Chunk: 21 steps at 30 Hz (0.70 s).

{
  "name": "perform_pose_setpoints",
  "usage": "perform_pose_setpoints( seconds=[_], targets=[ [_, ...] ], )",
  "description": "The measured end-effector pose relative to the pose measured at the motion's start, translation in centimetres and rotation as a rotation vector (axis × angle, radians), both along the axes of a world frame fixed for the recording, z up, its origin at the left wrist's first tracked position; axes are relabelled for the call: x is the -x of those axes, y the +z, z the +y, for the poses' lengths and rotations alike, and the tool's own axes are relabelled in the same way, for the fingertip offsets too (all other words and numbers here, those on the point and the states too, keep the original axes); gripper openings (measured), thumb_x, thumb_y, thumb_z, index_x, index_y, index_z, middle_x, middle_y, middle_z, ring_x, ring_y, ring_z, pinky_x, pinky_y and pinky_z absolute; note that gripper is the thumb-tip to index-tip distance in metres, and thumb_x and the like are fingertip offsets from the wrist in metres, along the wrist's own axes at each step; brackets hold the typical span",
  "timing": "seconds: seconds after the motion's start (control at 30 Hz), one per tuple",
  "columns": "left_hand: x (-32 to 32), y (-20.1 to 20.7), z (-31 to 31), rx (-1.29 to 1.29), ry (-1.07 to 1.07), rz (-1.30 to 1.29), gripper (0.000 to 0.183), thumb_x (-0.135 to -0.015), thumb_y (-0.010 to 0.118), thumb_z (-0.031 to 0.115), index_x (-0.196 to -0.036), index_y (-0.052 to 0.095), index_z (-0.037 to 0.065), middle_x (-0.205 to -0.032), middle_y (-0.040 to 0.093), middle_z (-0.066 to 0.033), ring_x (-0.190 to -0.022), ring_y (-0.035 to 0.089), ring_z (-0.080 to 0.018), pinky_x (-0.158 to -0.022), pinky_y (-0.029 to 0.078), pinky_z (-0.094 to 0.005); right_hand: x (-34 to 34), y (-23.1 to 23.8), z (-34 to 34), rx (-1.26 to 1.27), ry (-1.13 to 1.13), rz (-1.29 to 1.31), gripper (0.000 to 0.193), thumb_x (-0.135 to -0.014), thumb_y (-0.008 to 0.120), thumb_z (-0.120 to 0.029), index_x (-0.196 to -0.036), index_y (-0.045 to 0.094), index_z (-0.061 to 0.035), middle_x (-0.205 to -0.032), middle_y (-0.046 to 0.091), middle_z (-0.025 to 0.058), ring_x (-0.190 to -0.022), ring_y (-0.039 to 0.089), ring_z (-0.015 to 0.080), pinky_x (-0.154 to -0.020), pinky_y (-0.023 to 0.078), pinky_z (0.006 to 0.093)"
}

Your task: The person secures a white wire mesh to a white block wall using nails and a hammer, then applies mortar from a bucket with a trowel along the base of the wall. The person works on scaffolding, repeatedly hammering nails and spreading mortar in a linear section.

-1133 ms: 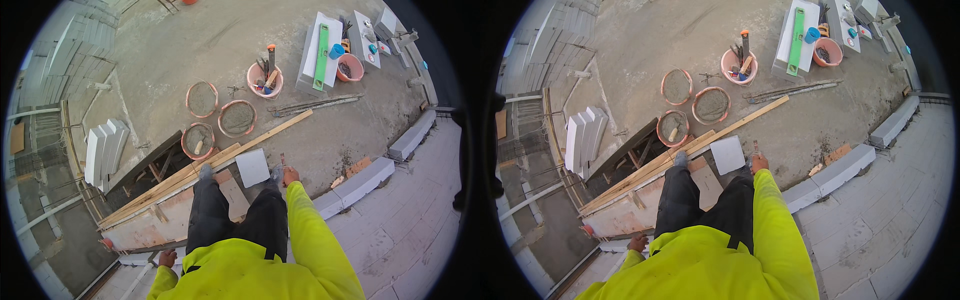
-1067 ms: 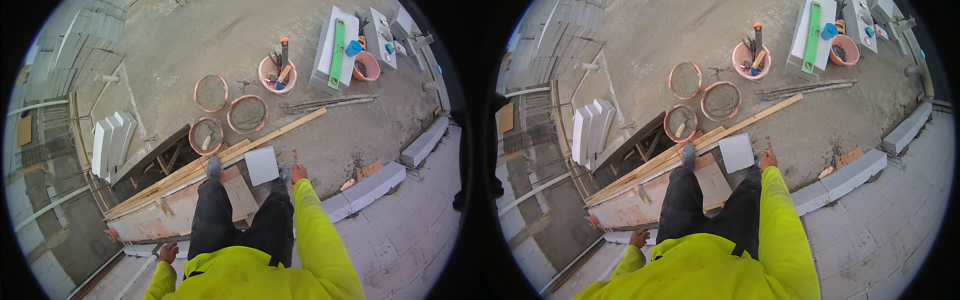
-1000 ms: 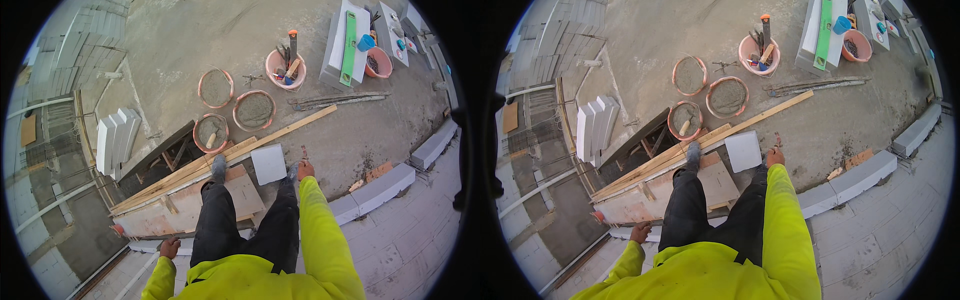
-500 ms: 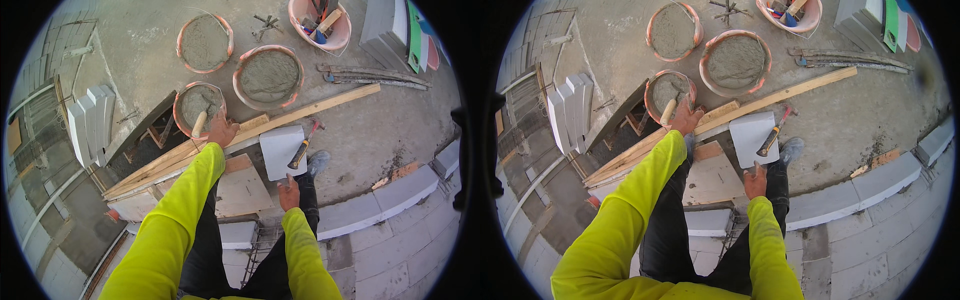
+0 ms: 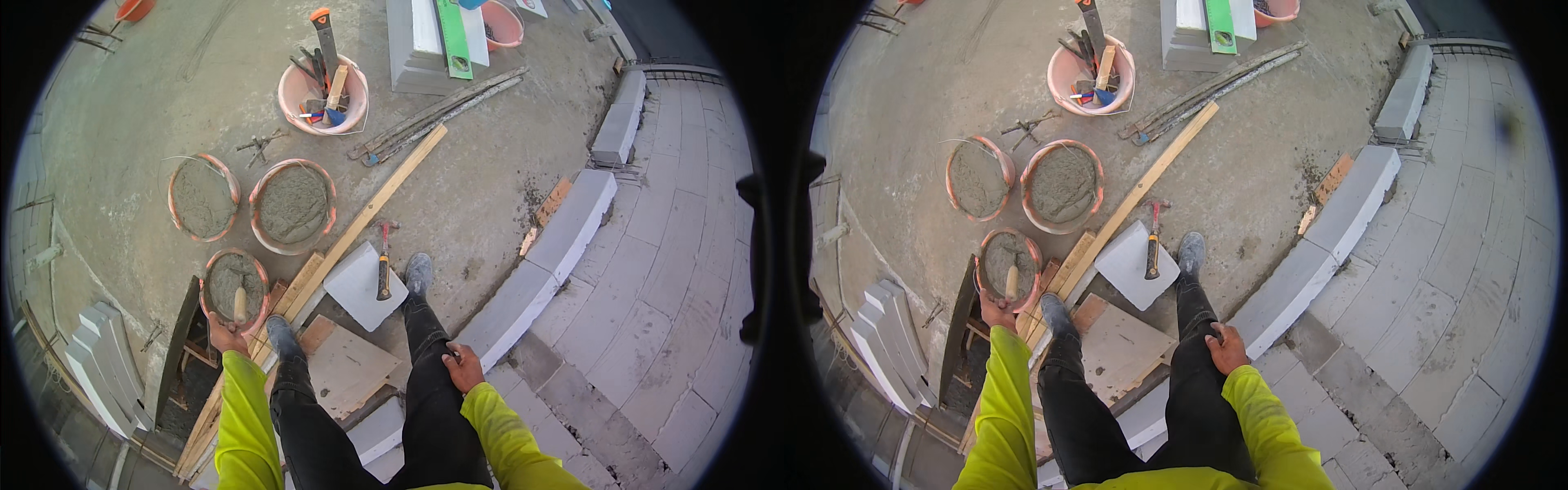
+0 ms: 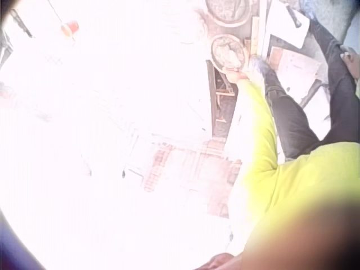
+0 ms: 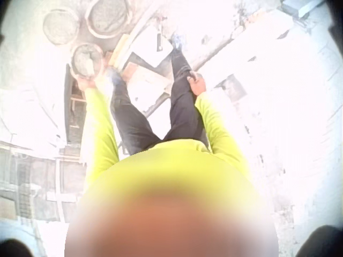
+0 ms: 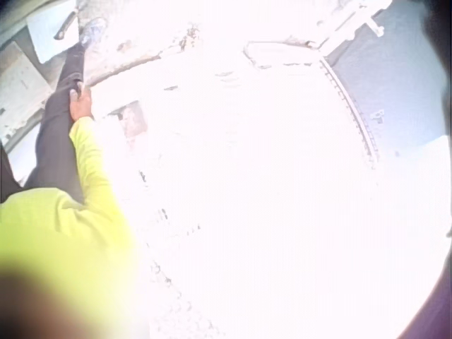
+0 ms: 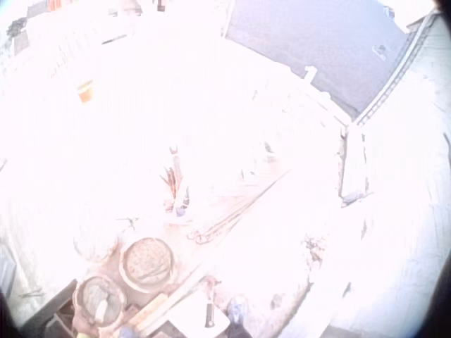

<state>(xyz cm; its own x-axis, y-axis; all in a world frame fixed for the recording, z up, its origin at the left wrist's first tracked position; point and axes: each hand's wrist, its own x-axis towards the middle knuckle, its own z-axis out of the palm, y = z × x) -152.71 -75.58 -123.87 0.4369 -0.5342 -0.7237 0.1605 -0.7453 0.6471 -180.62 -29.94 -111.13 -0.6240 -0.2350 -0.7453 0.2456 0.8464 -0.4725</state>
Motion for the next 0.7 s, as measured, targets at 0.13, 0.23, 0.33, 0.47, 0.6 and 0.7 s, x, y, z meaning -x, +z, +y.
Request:
perform_pose_setpoints(
  seconds=[0.13,0.23,0.33,0.47,0.6,0.7],
  targets=[
    [0.5,6.8,1.6,-0.027,-0.035,-0.03,0.038,-0.094,0.063,0.039,-0.07,0.04,0.02,-0.056,0.027,0.0055,-0.047,0.026,-0.01,-0.054,0.035,-0.0313,0.1,6.2,6.7,-0.079,0.014,-0.031,0.039,-0.09,0.066,-0.022,-0.124,0.064,-0.0018,-0.121,0.064,0.022,-0.105,0.066,0.0339,-0.094,0.051,0.0379],
    [0.4,13.4,3.2,-0.037,-0.13,-0.138,0.03,-0.092,0.063,0.043,-0.087,0.055,0.015,-0.071,0.042,0.0053,-0.059,0.041,-0.0113,-0.052,0.036,-0.0307,1.2,10.1,12.0,-0.189,-0.063,-0.143,0.039,-0.089,0.066,-0.024,-0.122,0.065,-0.0034,-0.115,0.068,0.0214,-0.105,0.067,0.0334,-0.093,0.051,0.0393],
    [1.2,19.4,5.3,-0.025,-0.155,-0.2,0.035,-0.092,0.063,0.045,-0.101,0.057,0.011,-0.079,0.053,-0.0016,-0.062,0.05,-0.0147,-0.051,0.037,-0.0317,3.3,13.2,17.2,-0.265,0.024,-0.201,0.042,-0.087,0.066,-0.028,-0.123,0.066,-0.0061,-0.112,0.071,0.0196,-0.105,0.067,0.0336,-0.095,0.051,0.0409],
    [6.9,26.1,7.2,0.033,-0.39,-0.001,0.041,-0.089,0.063,0.041,-0.107,0.055,0.006,-0.087,0.062,-0.0069,-0.062,0.06,-0.0222,-0.047,0.042,-0.0337,8.3,15.2,23.1,-0.254,0.102,-0.264,0.045,-0.085,0.064,-0.034,-0.122,0.067,-0.0077,-0.113,0.071,0.0187,-0.107,0.067,0.0349,-0.097,0.05,0.0426],
    [21.4,27.5,10.4,-0.008,-0.496,-0.021,0.043,-0.089,0.063,0.042,-0.107,0.055,0.004,-0.087,0.063,-0.008,-0.064,0.061,-0.0239,-0.049,0.044,-0.0355,15.3,15.2,26.4,-0.161,-0.107,-0.062,0.042,-0.087,0.064,-0.029,-0.122,0.067,-0.0061,-0.097,0.073,0.0155,-0.083,0.072,0.0247,-0.083,0.055,0.0381],
    [30.6,28.9,12.9,-0.041,-0.585,-0.014,0.044,-0.088,0.063,0.042,-0.108,0.055,0.003,-0.087,0.063,-0.0089,-0.065,0.062,-0.0253,-0.05,0.045,-0.0369,19.7,17.4,27.6,-0.107,-0.463,-0.056,0.044,-0.085,0.065,-0.03,-0.122,0.067,-0.0071,-0.11,0.071,0.0182,-0.106,0.067,0.0333,-0.095,0.051,0.0411]
  ],
)
